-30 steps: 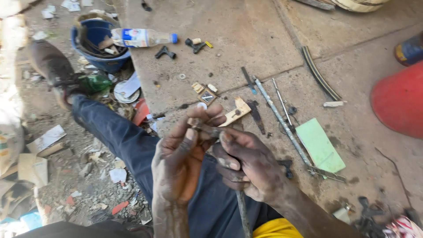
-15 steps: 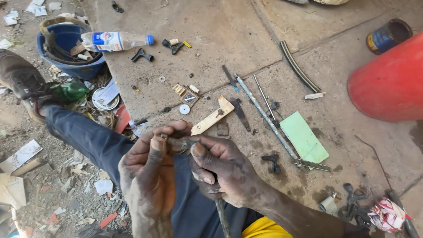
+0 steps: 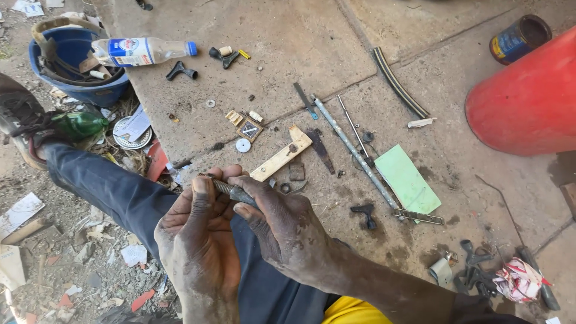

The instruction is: Assembling a small wooden fixture using metal brackets, screws, and a screwdriver while sitting on the ground.

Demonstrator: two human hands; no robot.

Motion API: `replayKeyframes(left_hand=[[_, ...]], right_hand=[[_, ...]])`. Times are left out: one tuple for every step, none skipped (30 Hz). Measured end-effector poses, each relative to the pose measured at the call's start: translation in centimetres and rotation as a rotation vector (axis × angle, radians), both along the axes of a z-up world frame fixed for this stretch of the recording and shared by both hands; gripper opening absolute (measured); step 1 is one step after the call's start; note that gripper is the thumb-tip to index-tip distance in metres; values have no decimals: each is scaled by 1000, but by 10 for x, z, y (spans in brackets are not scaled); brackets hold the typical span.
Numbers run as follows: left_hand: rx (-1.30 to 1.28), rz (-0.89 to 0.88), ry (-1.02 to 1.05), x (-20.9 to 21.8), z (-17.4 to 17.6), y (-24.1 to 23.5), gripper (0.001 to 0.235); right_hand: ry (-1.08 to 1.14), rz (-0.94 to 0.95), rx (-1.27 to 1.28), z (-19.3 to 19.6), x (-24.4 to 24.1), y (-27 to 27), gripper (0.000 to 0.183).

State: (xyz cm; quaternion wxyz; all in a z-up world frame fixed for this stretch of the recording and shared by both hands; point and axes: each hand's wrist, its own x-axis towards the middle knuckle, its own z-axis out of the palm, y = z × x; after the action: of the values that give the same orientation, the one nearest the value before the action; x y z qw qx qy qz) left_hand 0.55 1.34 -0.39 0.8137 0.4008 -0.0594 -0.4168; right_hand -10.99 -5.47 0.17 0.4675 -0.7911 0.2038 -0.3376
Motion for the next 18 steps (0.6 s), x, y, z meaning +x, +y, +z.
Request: replayKeyframes(left_hand=[[1, -4, 4, -1, -2, -1, 29], [-10, -19, 11, -2, -4, -2, 29], [-21, -30, 13, -2, -6, -3, 28], [-18, -29, 12, -1, -8, -3, 28], [-29, -40, 13, -1, -10, -3, 27], [-40, -51, 14, 0, -12, -3, 26], [-42, -54, 15, -1, -15, -4, 26], [-57, -68, 19, -1, -18, -6, 25], [-71, -78, 22, -2, -20, -6, 24], [-72, -77, 22, -2, -23, -7, 24], [-85, -86, 22, -1, -26, -7, 23], [-98, -94, 23, -1, -28, -7, 22], [-100, -95, 23, 0, -32, -8, 22], [-116, -107, 25, 0, -35, -9, 22], [-131, -122, 32, -2, -38, -10, 21], [-134, -124, 36, -7, -43, -15, 21], [-28, -154, -52, -10, -48, -19, 23], [78, -184, -140, -12, -52, -22, 27]], right_hand=[[4, -4, 1, -1, -2, -1, 35], [8, 5, 62, -3, -4, -2, 34], [8, 19, 123, -4, -5, -3, 33], [7, 20, 125, -6, -6, -4, 33], [6, 34, 185, -7, -6, -4, 33], [4, 47, 246, -9, -7, -5, 34], [5, 45, 244, -10, -10, -7, 34], [7, 55, 301, -11, -12, -8, 35], [7, 69, 359, -12, -14, -9, 36], [7, 70, 358, -13, -17, -11, 36], [7, 86, 416, -14, -18, -12, 37], [7, 102, 475, -15, -19, -13, 39], [6, 102, 473, -16, -22, -14, 39], [6, 114, 529, -17, -25, -16, 41], [11, 123, 585, -18, -29, -18, 43], [14, 118, 583, -18, -41, -28, 43], [144, 103, 473, -18, -50, -37, 48], [271, 87, 360, -18, -60, -47, 53]])
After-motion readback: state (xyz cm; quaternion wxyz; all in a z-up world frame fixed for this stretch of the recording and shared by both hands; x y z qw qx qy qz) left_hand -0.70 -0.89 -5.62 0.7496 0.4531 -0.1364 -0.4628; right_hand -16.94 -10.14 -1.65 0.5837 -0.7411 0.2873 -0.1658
